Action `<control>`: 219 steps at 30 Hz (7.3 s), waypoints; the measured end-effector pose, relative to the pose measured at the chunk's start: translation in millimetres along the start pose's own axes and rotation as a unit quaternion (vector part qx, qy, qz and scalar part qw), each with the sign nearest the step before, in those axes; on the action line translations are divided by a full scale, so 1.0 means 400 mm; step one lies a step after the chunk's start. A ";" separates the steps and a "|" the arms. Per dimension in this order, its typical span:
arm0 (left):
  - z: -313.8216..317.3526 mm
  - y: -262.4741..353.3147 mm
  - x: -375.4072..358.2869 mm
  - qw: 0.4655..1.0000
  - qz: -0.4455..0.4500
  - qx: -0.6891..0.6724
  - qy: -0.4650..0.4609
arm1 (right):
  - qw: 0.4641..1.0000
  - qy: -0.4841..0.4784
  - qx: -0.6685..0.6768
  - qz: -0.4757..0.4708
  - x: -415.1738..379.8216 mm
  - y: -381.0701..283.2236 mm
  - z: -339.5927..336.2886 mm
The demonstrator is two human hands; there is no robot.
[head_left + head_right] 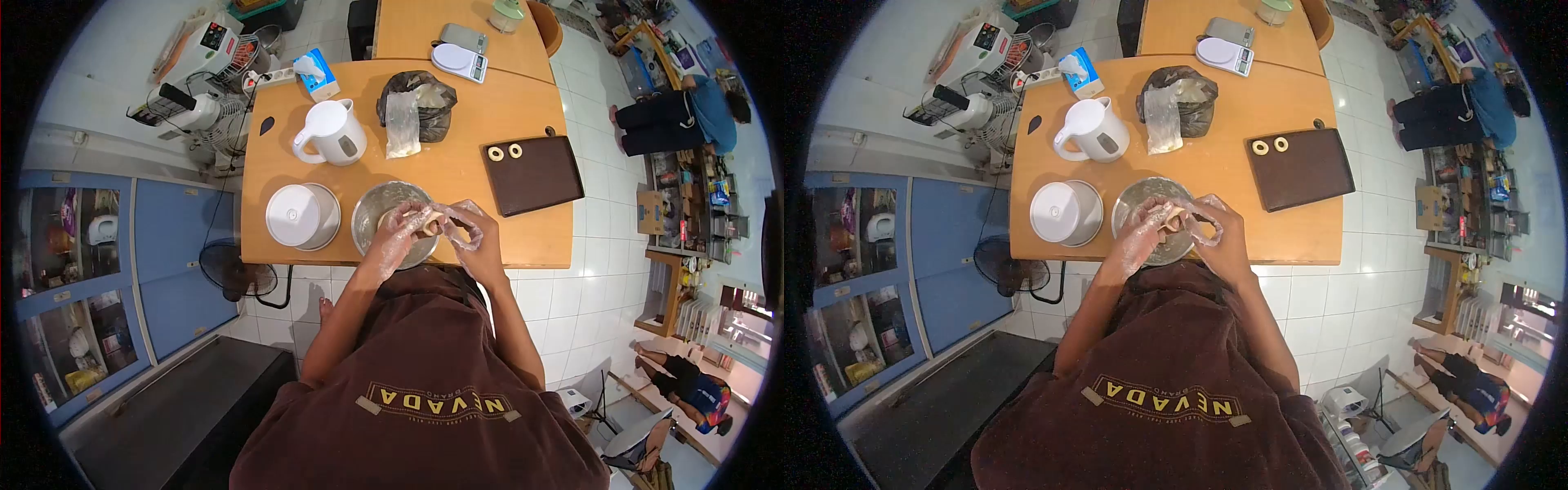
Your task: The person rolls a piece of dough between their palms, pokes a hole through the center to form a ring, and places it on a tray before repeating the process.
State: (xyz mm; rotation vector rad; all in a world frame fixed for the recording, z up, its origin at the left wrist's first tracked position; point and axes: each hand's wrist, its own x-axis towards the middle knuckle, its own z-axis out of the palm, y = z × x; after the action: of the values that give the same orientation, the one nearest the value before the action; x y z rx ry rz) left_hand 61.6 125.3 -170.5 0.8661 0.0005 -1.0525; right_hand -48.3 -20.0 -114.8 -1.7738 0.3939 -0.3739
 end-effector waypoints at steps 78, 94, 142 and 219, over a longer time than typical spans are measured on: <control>0.303 -0.155 0.112 0.989 0.125 0.025 0.071 | 0.972 -0.059 0.216 0.074 0.033 0.119 -0.342; 0.333 -0.159 0.100 0.950 0.177 0.240 0.086 | 0.970 -0.009 0.233 0.063 0.022 0.132 -0.331; 0.298 -0.177 0.094 0.941 0.192 0.271 0.072 | 0.967 0.037 0.240 0.080 0.013 0.133 -0.302; 0.315 -0.176 0.120 0.937 0.194 0.280 0.081 | 0.977 0.048 0.195 0.069 0.001 0.136 -0.319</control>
State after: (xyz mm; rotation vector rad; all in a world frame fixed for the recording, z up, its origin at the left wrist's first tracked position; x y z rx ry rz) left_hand -15.4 -4.0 -147.3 1.4029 -0.3340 -0.6053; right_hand -108.8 -142.5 -138.8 -1.3418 0.4751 -0.4078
